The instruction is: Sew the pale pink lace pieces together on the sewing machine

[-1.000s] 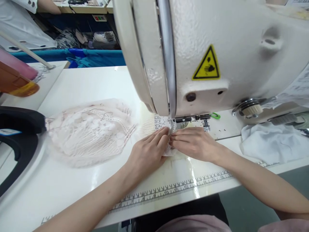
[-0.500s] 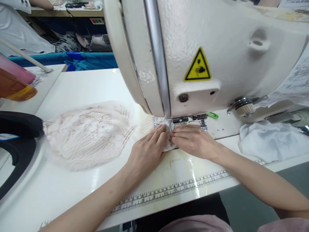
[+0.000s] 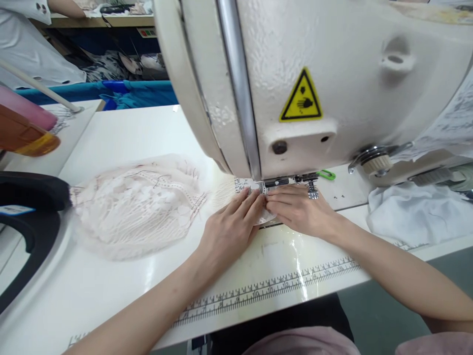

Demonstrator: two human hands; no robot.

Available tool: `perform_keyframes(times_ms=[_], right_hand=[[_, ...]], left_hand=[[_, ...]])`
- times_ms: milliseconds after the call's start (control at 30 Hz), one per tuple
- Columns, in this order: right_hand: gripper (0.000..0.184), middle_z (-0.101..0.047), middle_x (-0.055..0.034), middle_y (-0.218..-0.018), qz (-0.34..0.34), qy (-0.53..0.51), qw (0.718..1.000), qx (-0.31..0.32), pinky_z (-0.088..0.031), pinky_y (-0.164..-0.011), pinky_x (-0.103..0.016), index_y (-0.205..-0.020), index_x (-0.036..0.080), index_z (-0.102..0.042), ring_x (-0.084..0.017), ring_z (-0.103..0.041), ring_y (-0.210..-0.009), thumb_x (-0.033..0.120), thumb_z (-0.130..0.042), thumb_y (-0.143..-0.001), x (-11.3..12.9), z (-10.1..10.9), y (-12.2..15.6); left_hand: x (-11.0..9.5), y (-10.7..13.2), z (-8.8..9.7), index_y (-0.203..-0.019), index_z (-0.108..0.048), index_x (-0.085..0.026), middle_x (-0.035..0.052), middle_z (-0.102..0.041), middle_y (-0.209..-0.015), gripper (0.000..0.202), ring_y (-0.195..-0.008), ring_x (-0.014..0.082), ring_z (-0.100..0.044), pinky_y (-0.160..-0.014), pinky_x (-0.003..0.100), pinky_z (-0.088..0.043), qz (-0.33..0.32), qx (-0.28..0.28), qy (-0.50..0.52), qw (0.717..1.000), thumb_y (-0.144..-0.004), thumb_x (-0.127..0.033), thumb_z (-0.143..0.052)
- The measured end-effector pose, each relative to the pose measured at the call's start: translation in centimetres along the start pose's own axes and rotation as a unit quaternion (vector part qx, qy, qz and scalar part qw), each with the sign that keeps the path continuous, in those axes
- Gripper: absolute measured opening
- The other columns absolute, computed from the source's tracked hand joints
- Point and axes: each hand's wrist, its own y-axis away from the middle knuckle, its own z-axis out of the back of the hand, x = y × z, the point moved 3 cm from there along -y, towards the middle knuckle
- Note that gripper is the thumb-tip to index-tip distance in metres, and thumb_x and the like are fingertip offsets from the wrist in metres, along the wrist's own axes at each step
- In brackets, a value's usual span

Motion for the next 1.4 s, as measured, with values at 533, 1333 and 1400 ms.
perform_keyframes(times_ms=[533, 1333, 1400], right_hand=[[0.025, -0.072, -0.0010, -0.102, -0.044, 0.078, 0.996, -0.004, -0.040, -0.065, -0.030, -0.091, 0.021, -0.067, -0.014, -0.064, -0.080, 0.011, -0.045, -0.089, -0.4, 0.8, 0.2], [0.025, -0.069, -0.0034, -0.104, -0.013, 0.057, 0.998, -0.002, -0.046, -0.081, -0.031, -0.102, 0.022, -0.065, -0.015, -0.059, -0.097, 0.008, -0.047, -0.091, -0.2, -0.9, 0.1], [0.024, -0.069, -0.0027, -0.103, -0.015, 0.057, 0.998, -0.010, -0.045, -0.083, -0.031, -0.100, 0.022, -0.065, -0.015, -0.059, -0.098, 0.009, -0.047, -0.091, 0.0, -1.0, 0.0]], left_hand=[[0.0, -0.5, -0.1, -0.127, -0.057, -0.012, 0.0126, -0.058, -0.131, 0.035, -0.124, 0.0280, -0.053, -0.094, 0.043, -0.056, -0.020, -0.010, -0.014, 1.000, -0.095, -0.021, -0.047], [0.3, -0.6, 0.6, -0.105, -0.064, -0.012, 0.0126, -0.065, -0.121, 0.025, -0.114, 0.0230, -0.061, -0.094, 0.037, -0.056, -0.036, -0.015, 0.009, 0.999, -0.093, -0.014, -0.043], [0.4, -0.6, 0.5, -0.105, -0.064, -0.012, 0.0130, -0.065, -0.121, 0.025, -0.114, 0.0235, -0.062, -0.093, 0.038, -0.057, -0.026, -0.016, 0.004, 1.000, -0.092, -0.012, -0.042]])
